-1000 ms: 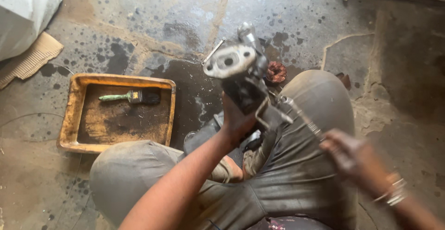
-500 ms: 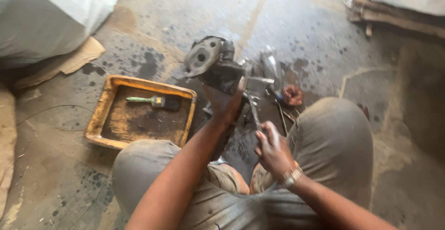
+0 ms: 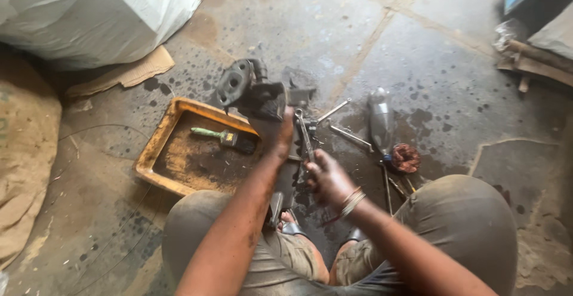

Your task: The person sits on the floor and scrubs a cylindrical mechanical part with a wire brush and a steel wool pad. They rotate the part to clean different sides and rinse it with water from a plastic bottle.

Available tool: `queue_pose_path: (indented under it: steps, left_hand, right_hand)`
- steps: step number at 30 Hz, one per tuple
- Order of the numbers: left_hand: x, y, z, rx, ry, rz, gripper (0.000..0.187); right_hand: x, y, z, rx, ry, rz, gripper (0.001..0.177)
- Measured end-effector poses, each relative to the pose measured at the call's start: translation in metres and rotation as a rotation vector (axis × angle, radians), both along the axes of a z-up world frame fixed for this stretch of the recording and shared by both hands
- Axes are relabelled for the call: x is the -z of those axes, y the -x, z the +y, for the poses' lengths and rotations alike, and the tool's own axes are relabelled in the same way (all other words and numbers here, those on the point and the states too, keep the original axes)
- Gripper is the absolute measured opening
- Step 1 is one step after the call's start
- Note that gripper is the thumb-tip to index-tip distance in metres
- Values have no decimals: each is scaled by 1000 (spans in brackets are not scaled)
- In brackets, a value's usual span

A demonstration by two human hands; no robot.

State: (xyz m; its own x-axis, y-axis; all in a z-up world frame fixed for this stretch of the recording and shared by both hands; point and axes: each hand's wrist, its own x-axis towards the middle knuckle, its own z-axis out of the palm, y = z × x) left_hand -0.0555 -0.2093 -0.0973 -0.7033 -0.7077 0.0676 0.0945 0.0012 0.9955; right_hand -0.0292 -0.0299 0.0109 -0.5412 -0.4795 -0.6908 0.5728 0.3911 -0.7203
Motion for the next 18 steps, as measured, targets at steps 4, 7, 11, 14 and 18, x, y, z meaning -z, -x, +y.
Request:
queue_pose_path:
  steps: [4, 7, 11, 14, 18]
  left_hand:
    - [-20, -5, -14, 62, -426, 152, 36]
    - [-50, 8, -11, -28, 73, 84, 32]
    - [-75, 19, 6, 327, -103, 226, 44]
    - [-72, 23, 6, 358, 89, 352, 60]
    - [-71, 37, -8, 121, 277, 114, 45]
  right_hand:
    - [-37, 84, 31, -361, -69, 424, 16]
    - [-64, 141, 45, -709, -348, 1316, 16]
    - [-94, 190, 78, -652, -673, 1657, 27]
    - [-104, 194, 102, -445, -595, 1599, 28]
    - [-78, 163, 85, -295, -62, 1169, 49]
